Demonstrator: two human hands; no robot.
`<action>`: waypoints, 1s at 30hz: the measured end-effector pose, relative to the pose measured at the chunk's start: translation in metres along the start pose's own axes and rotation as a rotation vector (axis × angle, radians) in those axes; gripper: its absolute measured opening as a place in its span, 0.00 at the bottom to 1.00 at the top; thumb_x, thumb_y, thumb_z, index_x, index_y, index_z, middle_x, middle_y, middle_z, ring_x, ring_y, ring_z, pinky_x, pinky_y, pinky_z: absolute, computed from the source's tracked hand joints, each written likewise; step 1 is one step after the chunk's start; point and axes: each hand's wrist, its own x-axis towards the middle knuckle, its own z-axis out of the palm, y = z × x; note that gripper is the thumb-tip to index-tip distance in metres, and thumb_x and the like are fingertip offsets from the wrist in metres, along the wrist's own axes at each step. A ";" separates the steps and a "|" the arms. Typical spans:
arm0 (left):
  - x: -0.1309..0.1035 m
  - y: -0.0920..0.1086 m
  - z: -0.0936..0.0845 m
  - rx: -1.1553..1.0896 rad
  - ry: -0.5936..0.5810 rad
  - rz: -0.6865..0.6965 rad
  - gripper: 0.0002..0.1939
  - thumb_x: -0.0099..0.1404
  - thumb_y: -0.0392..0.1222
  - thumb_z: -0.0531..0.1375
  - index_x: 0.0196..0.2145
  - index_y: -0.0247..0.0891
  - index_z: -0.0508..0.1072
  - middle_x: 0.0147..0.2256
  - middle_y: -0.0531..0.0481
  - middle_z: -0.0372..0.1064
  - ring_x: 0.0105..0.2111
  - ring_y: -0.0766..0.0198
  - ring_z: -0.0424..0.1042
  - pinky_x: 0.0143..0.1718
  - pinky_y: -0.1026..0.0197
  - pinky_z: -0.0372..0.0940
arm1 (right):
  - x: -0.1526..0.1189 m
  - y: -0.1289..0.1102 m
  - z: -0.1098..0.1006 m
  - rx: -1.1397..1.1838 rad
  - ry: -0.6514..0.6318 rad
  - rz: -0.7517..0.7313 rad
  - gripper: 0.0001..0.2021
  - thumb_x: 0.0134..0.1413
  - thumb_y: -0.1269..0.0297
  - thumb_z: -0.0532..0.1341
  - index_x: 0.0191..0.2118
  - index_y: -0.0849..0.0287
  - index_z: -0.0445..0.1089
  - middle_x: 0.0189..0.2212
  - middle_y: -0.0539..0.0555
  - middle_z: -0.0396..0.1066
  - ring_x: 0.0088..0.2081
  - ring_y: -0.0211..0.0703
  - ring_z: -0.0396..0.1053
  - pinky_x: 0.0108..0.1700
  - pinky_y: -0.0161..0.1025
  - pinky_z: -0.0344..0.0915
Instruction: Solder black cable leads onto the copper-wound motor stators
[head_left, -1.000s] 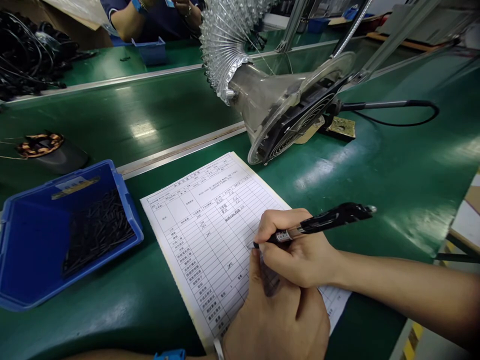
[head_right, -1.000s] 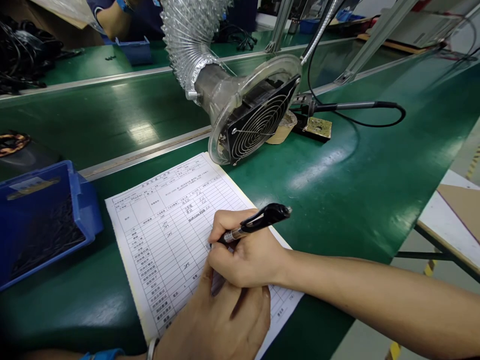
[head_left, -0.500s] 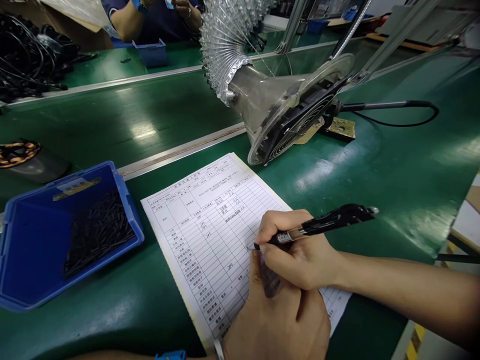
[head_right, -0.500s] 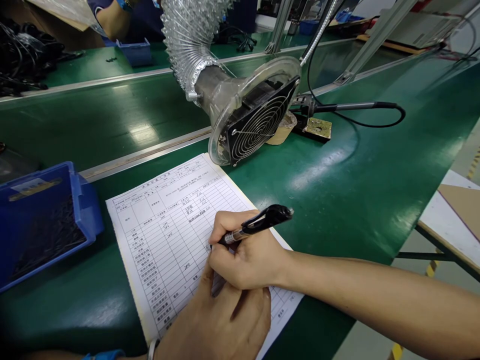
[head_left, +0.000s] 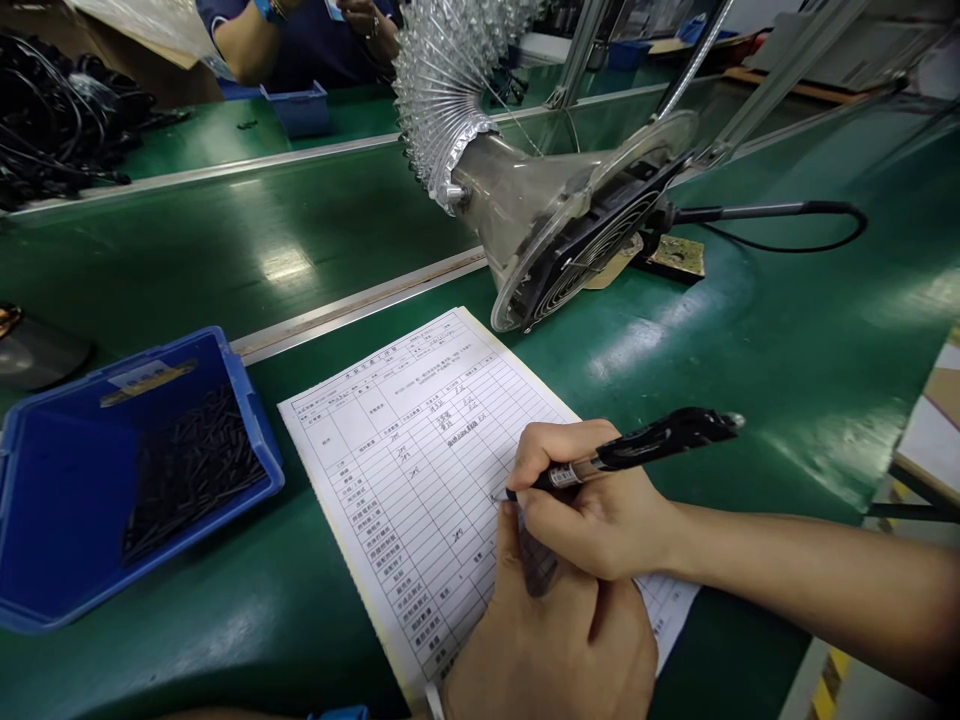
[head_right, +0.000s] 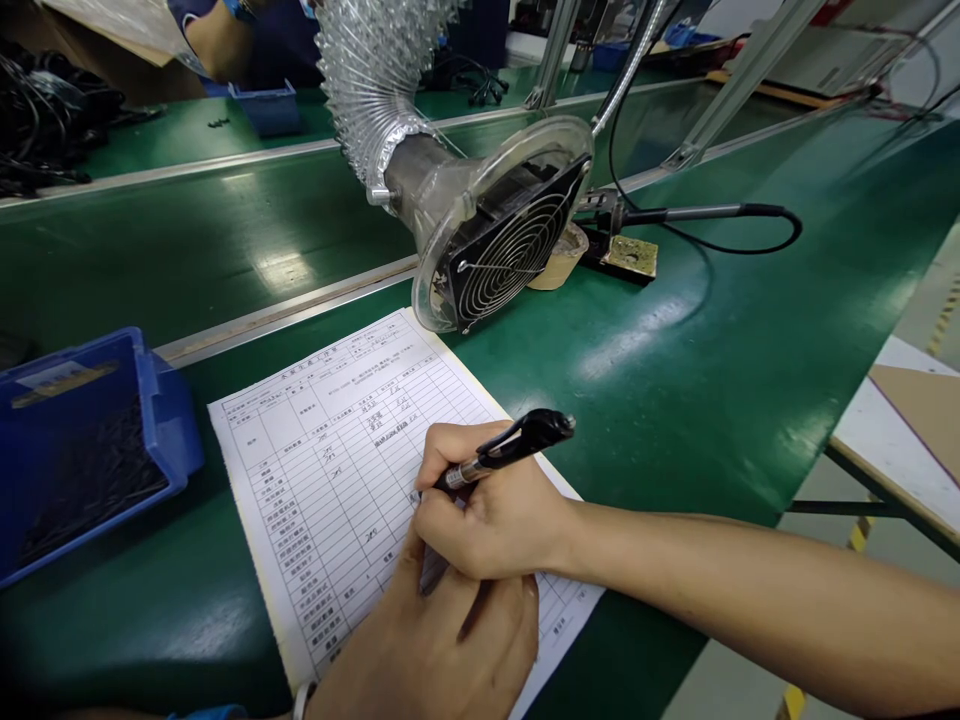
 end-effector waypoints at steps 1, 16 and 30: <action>0.000 0.000 0.000 0.000 0.000 0.000 0.15 0.66 0.33 0.56 0.49 0.34 0.74 0.43 0.42 0.74 0.42 0.52 0.73 0.54 0.39 0.64 | 0.000 0.000 0.000 -0.003 0.000 0.000 0.05 0.37 0.76 0.54 0.22 0.59 0.64 0.15 0.44 0.59 0.16 0.30 0.53 0.17 0.29 0.52; 0.000 -0.003 0.012 0.005 -0.004 0.018 0.17 0.68 0.37 0.52 0.51 0.33 0.73 0.43 0.41 0.73 0.41 0.51 0.71 0.49 0.43 0.67 | 0.001 0.003 -0.003 0.007 0.024 0.009 0.05 0.37 0.75 0.54 0.21 0.60 0.63 0.16 0.45 0.59 0.17 0.30 0.53 0.18 0.29 0.51; -0.001 -0.009 0.017 0.003 -0.021 0.079 0.18 0.70 0.40 0.50 0.53 0.31 0.70 0.44 0.41 0.71 0.45 0.48 0.68 0.50 0.40 0.64 | 0.001 0.006 -0.007 -0.030 0.085 -0.030 0.04 0.37 0.75 0.53 0.21 0.62 0.64 0.16 0.45 0.59 0.18 0.30 0.54 0.19 0.28 0.52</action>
